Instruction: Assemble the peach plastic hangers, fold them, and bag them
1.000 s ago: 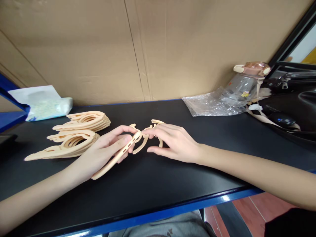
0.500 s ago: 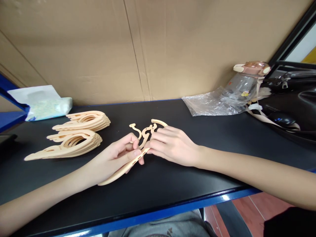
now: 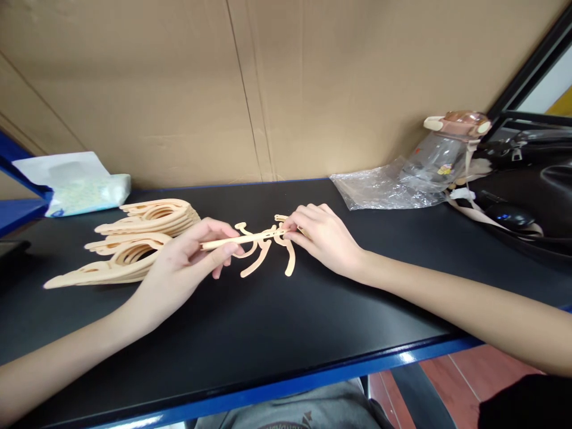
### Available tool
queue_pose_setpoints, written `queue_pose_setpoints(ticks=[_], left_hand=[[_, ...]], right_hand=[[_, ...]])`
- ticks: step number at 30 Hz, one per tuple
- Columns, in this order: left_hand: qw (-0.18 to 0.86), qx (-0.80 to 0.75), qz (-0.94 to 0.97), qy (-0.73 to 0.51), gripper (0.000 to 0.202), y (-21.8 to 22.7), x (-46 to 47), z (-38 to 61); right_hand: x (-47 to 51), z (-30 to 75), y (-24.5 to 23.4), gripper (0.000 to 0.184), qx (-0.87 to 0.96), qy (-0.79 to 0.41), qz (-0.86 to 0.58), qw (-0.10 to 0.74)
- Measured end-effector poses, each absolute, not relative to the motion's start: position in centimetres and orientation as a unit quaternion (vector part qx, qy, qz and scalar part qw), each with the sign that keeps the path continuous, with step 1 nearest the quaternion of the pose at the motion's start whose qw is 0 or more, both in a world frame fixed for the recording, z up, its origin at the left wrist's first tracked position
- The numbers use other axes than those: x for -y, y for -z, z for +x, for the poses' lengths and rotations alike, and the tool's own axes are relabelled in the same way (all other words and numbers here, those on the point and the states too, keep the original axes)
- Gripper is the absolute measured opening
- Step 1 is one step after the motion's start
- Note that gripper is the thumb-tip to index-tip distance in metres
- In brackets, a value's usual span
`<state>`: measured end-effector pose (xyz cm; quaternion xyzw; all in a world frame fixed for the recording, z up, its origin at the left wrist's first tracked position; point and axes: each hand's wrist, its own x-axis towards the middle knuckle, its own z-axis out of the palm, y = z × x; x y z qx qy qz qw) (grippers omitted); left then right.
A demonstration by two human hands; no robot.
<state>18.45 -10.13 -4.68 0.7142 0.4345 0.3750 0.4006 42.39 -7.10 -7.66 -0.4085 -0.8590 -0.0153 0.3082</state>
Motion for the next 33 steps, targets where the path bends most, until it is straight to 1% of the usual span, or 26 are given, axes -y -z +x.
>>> queue_pose_setpoints(ticks=[5, 10, 11, 13, 17, 19, 21, 22, 25, 27, 33], left_hand=[[0.367, -0.419, 0.708, -0.435, 0.012, 4.3, 10.6, 18.4], [0.253, -0.371, 0.734, -0.509, 0.002, 4.1, 10.9, 18.0], [0.244, -0.364, 0.734, -0.518, 0.003, 4.1, 10.9, 18.0], [0.260, -0.355, 0.730, -0.523, 0.006, 4.1, 10.8, 17.9], [0.317, -0.373, 0.727, -0.482, 0.009, 4.0, 10.7, 18.0], [0.337, -0.398, 0.724, -0.451, 0.011, 3.9, 10.6, 18.1], [0.347, -0.416, 0.727, -0.422, 0.014, 3.8, 10.3, 18.1], [0.348, -0.424, 0.731, -0.405, 0.017, 3.8, 10.2, 18.0], [0.352, -0.438, 0.754, -0.339, 0.025, 4.1, 9.9, 17.8], [0.343, -0.437, 0.774, -0.303, 0.027, 4.4, 9.7, 17.7], [0.250, -0.448, 0.824, -0.242, 0.031, 5.1, 10.0, 17.9]], right_hand=[[7.7, 41.9, 7.6, 0.009, 0.892, 0.015, -0.349, 0.286], [7.6, 41.7, 6.9, 0.012, 0.881, -0.012, -0.366, 0.300], [7.4, 41.6, 6.7, 0.013, 0.877, -0.024, -0.373, 0.301], [6.7, 41.1, 6.3, 0.016, 0.876, -0.047, -0.382, 0.290], [4.5, 39.2, 6.0, 0.017, 0.887, -0.074, -0.388, 0.241], [3.3, 37.8, 6.2, 0.020, 0.891, -0.061, -0.387, 0.230], [2.3, 36.3, 6.4, 0.027, 0.898, -0.036, -0.387, 0.204], [1.9, 35.6, 6.4, 0.028, 0.903, -0.024, -0.385, 0.187], [1.0, 34.1, 6.1, 0.022, 0.910, -0.005, -0.385, 0.156], [0.6, 33.6, 5.7, 0.022, 0.912, -0.012, -0.383, 0.145], [-0.6, 34.0, 4.8, 0.027, 0.912, -0.034, -0.391, 0.121]])
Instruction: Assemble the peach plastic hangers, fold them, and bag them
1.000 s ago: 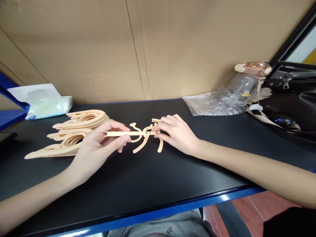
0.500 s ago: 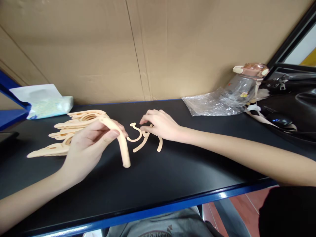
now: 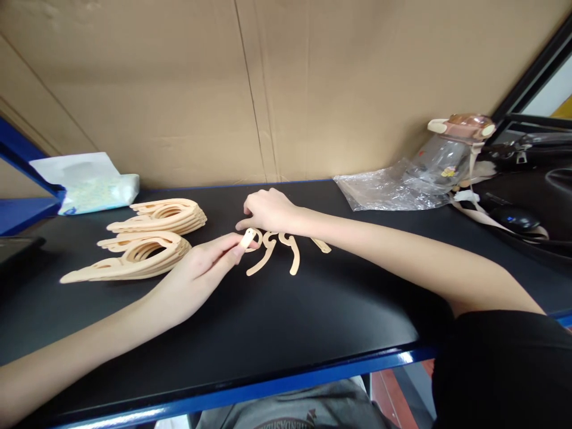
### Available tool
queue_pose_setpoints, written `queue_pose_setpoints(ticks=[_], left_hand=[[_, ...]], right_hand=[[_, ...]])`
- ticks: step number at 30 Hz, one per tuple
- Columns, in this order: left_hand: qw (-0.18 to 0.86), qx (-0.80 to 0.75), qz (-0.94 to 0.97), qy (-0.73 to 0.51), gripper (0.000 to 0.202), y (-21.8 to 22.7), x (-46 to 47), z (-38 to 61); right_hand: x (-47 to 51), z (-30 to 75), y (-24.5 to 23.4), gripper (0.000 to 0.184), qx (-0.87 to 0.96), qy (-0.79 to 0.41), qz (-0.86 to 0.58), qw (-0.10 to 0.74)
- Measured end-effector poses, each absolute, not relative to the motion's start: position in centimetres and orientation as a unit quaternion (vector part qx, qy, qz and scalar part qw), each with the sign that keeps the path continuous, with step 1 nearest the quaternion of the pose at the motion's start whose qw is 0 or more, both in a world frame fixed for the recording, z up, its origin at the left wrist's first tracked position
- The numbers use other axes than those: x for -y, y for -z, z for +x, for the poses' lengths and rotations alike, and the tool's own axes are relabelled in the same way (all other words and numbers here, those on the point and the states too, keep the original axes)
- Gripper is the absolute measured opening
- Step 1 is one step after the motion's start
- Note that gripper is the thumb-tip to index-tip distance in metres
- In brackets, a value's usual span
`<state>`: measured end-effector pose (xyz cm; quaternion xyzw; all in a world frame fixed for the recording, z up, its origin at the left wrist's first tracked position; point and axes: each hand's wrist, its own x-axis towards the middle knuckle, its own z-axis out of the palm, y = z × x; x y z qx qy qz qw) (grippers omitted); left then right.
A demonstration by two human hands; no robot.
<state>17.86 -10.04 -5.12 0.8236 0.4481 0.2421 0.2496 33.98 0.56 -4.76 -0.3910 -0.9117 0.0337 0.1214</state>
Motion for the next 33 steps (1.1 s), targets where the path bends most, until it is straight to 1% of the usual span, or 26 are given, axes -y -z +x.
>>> queue_pose_setpoints(ticks=[3, 5, 7, 10, 12, 16, 18, 20, 22, 23, 25, 27, 28, 30, 33], left_hand=[[0.199, -0.468, 0.839, -0.194, 0.033, 5.5, 10.2, 17.9], [0.164, -0.474, 0.848, -0.169, 0.032, 5.7, 10.1, 17.9], [0.136, -0.475, 0.856, -0.153, 0.031, 5.8, 10.1, 17.9], [0.119, -0.475, 0.861, -0.136, 0.031, 6.0, 10.0, 17.9], [0.121, -0.475, 0.862, -0.126, 0.030, 6.0, 10.0, 17.9], [0.122, -0.471, 0.865, -0.120, 0.030, 6.0, 9.9, 18.1], [0.121, -0.468, 0.867, -0.122, 0.030, 6.0, 9.8, 18.1], [0.123, -0.467, 0.867, -0.122, 0.031, 6.0, 9.9, 18.1], [0.123, -0.470, 0.866, -0.121, 0.033, 5.9, 10.0, 18.1], [0.123, -0.472, 0.865, -0.122, 0.035, 5.9, 10.0, 18.0], [0.122, -0.472, 0.864, -0.125, 0.038, 5.9, 9.9, 18.0], [0.116, -0.471, 0.864, -0.134, 0.038, 6.0, 9.8, 18.1], [0.109, -0.469, 0.865, -0.140, 0.037, 6.0, 9.7, 18.2], [0.091, -0.462, 0.869, -0.151, 0.036, 6.0, 9.5, 18.5], [0.077, -0.451, 0.878, -0.138, 0.034, 6.0, 9.3, 19.0]], right_hand=[[-0.7, 34.7, 4.4, 0.020, 0.929, -0.033, -0.352, 0.106], [-0.6, 35.1, 4.2, 0.023, 0.953, -0.014, -0.290, 0.091], [-0.5, 35.3, 4.1, 0.027, 0.970, 0.044, -0.228, 0.073], [-0.1, 35.2, 4.0, 0.022, 0.971, 0.176, -0.158, 0.035], [0.0, 34.9, 3.9, 0.024, 0.962, 0.244, -0.123, 0.006], [0.0, 34.7, 3.7, 0.027, 0.947, 0.302, -0.102, -0.026], [-0.3, 35.1, 3.6, 0.026, 0.944, 0.308, -0.114, -0.022], [-0.6, 35.9, 3.4, 0.024, 0.944, 0.294, -0.149, 0.003], [-0.8, 36.9, 3.4, 0.020, 0.946, 0.236, -0.212, 0.067], [-0.8, 37.4, 3.5, 0.018, 0.944, 0.179, -0.250, 0.118], [-0.4, 38.4, 3.7, 0.014, 0.919, -0.005, -0.318, 0.231], [0.6, 39.1, 4.1, 0.008, 0.852, -0.234, -0.354, 0.307], [1.2, 39.4, 4.3, 0.009, 0.808, -0.335, -0.363, 0.323], [2.6, 40.0, 4.8, 0.016, 0.728, -0.467, -0.379, 0.328], [4.4, 40.8, 5.5, 0.019, 0.672, -0.551, -0.381, 0.316]])
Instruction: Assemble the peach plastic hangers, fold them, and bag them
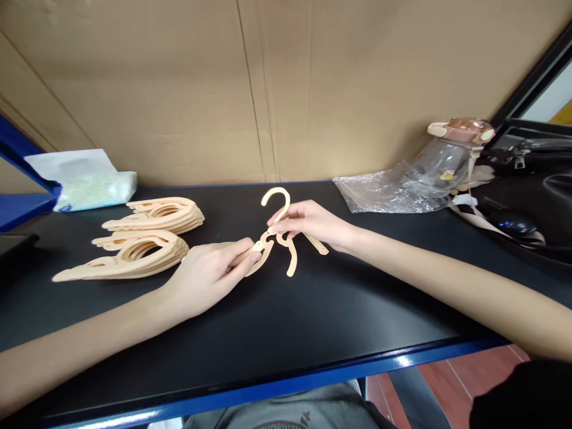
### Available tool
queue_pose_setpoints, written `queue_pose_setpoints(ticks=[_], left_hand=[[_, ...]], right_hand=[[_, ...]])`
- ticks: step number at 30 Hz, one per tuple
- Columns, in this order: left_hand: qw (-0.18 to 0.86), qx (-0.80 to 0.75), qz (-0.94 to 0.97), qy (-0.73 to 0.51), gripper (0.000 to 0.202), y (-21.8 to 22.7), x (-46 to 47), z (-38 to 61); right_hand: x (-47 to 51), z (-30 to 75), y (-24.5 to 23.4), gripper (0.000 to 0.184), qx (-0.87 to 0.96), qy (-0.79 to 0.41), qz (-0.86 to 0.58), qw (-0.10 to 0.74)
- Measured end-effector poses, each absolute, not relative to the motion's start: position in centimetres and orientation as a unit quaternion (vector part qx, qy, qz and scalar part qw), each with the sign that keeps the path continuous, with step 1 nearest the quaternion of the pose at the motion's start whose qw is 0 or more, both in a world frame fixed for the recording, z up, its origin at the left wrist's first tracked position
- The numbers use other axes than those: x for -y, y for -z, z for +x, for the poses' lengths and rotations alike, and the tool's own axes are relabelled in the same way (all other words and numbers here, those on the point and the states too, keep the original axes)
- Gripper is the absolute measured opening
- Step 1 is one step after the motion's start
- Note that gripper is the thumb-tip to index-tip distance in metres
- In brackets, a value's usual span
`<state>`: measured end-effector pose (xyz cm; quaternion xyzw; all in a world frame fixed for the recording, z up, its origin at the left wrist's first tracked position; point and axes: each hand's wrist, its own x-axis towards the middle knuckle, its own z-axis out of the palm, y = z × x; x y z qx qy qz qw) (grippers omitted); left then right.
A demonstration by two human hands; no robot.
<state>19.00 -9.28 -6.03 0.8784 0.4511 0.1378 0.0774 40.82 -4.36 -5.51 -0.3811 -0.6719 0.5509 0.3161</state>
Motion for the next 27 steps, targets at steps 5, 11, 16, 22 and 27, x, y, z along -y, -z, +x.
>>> queue_pose_setpoints(ticks=[5, 11, 16, 22, 27], left_hand=[[0.056, -0.459, 0.881, -0.097, 0.026, 6.0, 9.2, 19.5], [0.010, -0.436, 0.892, -0.115, 0.021, 6.2, 9.0, 19.5], [-0.050, -0.393, 0.906, -0.149, 0.020, 6.8, 8.6, 19.2], [-0.058, -0.332, 0.922, -0.191, 0.022, 6.8, 8.2, 18.7], [-0.045, -0.305, 0.931, -0.197, 0.022, 6.6, 8.1, 18.7]], right_hand=[[5.6, 41.4, 5.9, 0.026, 0.631, -0.613, -0.347, 0.324], [6.6, 40.6, 5.8, 0.058, 0.594, -0.662, -0.328, 0.319], [7.1, 40.0, 6.3, 0.070, 0.610, -0.643, -0.323, 0.330], [7.0, 40.0, 6.4, 0.065, 0.630, -0.634, -0.295, 0.339], [6.9, 40.2, 6.4, 0.064, 0.630, -0.631, -0.289, 0.348]])
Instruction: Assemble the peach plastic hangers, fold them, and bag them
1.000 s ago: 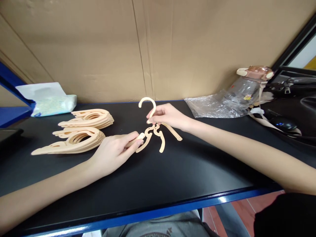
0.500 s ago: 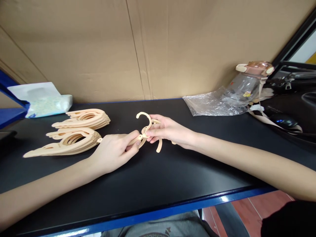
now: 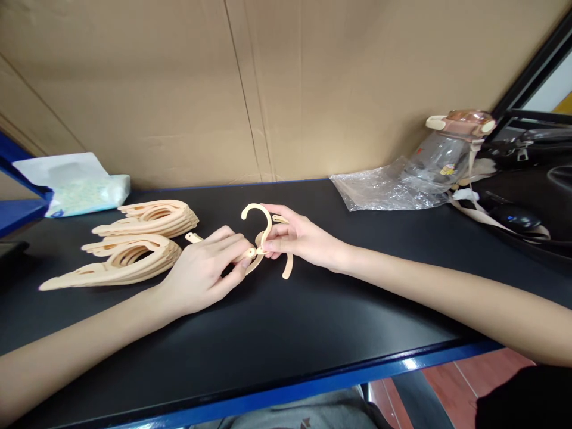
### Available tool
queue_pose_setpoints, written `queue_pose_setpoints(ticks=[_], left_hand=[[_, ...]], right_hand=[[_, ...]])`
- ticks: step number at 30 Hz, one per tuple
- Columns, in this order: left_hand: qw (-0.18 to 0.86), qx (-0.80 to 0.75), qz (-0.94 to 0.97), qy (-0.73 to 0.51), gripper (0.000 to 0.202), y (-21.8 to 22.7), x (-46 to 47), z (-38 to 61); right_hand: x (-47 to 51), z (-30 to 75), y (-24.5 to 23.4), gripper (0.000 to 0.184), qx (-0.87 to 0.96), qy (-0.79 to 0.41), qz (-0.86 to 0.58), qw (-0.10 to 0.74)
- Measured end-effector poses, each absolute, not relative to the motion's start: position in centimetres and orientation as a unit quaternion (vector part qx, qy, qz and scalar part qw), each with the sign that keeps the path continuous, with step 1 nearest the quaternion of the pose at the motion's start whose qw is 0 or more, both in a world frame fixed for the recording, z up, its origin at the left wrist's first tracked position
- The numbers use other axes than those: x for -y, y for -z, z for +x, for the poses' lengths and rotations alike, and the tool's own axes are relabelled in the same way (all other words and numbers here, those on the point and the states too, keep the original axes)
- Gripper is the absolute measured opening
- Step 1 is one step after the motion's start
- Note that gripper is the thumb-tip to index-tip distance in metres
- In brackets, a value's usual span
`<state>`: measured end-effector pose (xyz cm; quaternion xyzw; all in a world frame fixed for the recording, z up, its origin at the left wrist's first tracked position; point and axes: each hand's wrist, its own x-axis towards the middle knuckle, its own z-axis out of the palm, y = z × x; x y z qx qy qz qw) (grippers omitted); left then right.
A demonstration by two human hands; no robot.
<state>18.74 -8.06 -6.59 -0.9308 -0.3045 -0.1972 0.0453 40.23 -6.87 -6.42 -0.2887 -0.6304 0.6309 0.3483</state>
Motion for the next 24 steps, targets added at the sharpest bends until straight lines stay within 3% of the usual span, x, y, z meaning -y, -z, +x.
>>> queue_pose_setpoints(ticks=[24], left_hand=[[0.086, 0.262, -0.939, 0.204, 0.020, 6.60, 8.48, 18.55]], right_hand=[[6.67, 40.86, 6.33, 0.063, 0.619, -0.667, -0.252, 0.330]])
